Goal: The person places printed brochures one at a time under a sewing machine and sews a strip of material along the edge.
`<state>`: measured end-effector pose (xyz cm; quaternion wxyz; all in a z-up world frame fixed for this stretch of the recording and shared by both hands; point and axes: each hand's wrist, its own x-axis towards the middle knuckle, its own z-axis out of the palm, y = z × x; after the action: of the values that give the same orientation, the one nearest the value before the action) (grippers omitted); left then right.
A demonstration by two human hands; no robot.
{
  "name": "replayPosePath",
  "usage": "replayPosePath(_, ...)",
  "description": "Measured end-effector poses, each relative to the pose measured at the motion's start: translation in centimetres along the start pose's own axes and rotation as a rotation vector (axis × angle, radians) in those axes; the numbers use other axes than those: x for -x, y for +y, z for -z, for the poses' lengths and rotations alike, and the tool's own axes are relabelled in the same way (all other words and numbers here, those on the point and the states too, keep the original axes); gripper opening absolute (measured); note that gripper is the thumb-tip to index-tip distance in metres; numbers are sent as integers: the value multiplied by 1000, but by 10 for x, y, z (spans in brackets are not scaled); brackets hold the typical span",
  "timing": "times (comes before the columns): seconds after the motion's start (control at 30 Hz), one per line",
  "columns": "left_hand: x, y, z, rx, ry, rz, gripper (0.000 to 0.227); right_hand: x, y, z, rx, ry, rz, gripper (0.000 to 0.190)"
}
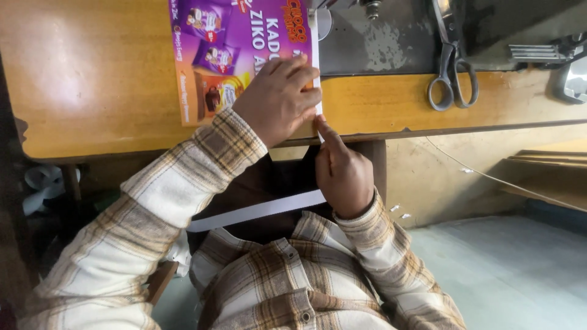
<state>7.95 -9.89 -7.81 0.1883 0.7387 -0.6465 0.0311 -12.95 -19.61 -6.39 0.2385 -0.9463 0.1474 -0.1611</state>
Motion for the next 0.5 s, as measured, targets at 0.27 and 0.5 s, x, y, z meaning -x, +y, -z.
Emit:
replayPosePath(0.27, 3, -12, -7, 57, -4, 6, 23, -31, -6, 4, 110, 12, -70, 50)
replayPosePath(0.5, -11, -22, 7, 155, -16, 23, 13, -53, 3, 2, 103, -34, 0, 43)
